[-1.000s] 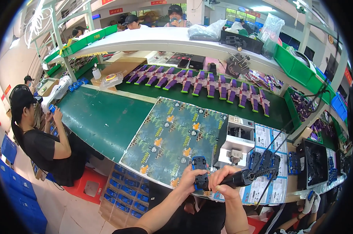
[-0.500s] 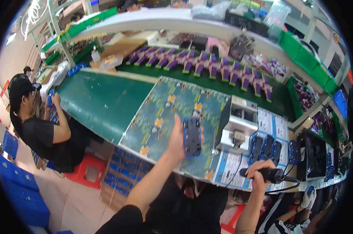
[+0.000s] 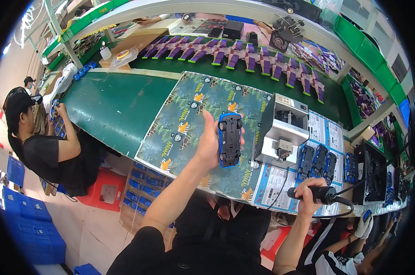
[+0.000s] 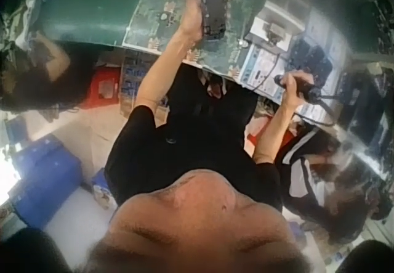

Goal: The person assembles the plastic chassis of small toy cars by securing screws with an electric screwdriver.

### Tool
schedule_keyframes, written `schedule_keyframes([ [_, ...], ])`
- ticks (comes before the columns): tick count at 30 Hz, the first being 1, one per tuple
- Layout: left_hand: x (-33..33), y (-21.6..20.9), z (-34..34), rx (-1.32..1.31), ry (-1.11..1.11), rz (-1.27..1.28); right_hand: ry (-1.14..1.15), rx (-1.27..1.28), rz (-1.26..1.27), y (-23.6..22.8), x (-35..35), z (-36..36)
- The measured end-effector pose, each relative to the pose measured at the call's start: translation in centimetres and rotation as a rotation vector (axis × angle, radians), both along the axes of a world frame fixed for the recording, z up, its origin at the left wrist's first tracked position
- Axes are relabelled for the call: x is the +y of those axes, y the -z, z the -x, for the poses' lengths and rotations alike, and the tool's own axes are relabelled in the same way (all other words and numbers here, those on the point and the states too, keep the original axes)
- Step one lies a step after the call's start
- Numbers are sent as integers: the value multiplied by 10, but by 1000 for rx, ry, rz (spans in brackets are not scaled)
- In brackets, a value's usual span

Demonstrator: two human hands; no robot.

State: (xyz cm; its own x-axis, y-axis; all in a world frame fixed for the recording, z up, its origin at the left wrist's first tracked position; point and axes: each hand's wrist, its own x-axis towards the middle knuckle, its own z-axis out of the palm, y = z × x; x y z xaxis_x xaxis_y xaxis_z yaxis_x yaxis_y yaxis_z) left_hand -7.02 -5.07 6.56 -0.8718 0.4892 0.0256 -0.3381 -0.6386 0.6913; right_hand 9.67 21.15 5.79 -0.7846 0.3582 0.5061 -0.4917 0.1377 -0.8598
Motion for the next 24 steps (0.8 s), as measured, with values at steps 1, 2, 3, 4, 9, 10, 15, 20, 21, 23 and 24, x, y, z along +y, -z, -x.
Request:
schedule_keyframes([
  [1,-1,-1,1,28,-1,34,5,-1,-2,0,-3,0],
  [2,-2,-2,1,28,4,31,17,8,-22,1,-6,2],
  [3,-5,-2,1,132,-52,140,31,17,-43,2,-7,2],
  [4,-8,-3,2,237,-109,247,37,18,-48,2,-8,2],
  [9,-18,-9,8,553,-161,386,6,7,29,6,-6,0],
  [10,-20,-10,9,558,-163,385,13,3,5,5,-6,1],
  [15,-27,-11,17,767,-264,556,85,-28,4,-1,-16,2],
  [20,-37,12,32,1389,-422,1000,66,-8,102,7,-13,-2],
  [21,-38,19,37,1549,-372,1102,82,-26,102,4,-13,-4],
  [23,-43,27,44,1746,-269,1263,76,-18,92,7,-11,-2],
  [24,-47,30,42,1739,-177,1327,75,-29,93,6,-11,-5],
])
